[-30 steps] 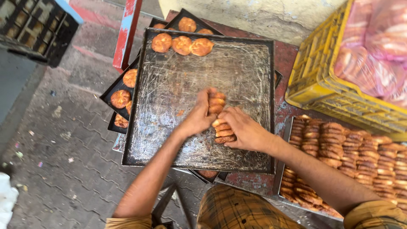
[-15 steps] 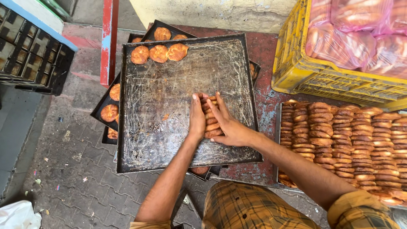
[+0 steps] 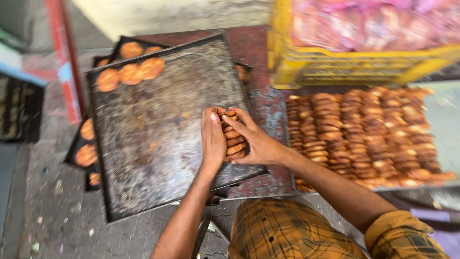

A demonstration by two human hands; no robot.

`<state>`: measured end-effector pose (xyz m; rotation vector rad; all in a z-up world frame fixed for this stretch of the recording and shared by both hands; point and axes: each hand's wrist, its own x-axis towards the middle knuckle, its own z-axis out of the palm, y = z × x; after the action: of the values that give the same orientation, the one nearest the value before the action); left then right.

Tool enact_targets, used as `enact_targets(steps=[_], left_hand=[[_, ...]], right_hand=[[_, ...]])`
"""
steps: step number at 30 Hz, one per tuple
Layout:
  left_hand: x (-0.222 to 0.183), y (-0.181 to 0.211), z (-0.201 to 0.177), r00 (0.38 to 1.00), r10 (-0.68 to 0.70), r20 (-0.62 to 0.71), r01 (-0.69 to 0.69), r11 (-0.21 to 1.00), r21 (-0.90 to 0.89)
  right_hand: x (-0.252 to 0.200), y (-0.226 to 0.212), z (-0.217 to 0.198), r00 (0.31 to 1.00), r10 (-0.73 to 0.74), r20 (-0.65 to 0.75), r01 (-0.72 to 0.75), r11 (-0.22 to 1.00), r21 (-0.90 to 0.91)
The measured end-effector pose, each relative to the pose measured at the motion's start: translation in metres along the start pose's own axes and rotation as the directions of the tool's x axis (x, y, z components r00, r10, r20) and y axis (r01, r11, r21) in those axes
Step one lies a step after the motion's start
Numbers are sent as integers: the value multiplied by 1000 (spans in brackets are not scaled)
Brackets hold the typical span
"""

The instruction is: The person organizes baked items on trays by moving individual pieces from a large cooling tray into smaller stacks or rows on other trays by hand.

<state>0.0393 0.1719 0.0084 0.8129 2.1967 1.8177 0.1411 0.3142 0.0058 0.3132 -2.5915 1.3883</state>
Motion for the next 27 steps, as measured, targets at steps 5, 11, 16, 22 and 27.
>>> enact_targets(steps=[5, 11, 16, 22, 27], left_hand=[[-13, 53, 87, 982, 128, 139, -111, 986, -121], [-46, 68, 224, 935, 186, 303, -138, 975, -173], [-84, 45, 270, 930, 73, 360, -81, 997, 6], [-117, 6, 271, 944, -80, 320, 78, 997, 18], [-127, -8, 286, 968, -121, 218, 109, 992, 67]], right_hand=[[-81, -7, -85, 997, -14, -77, -1, 982, -188], [-189, 3, -190, 961, 277, -10, -271, 933, -234], [-248, 19, -181, 856, 514, 50, -495, 844, -206], [-273, 55, -145, 910, 411, 56, -378, 878, -295], [-273, 67, -138, 864, 496, 82, -439, 823, -360]])
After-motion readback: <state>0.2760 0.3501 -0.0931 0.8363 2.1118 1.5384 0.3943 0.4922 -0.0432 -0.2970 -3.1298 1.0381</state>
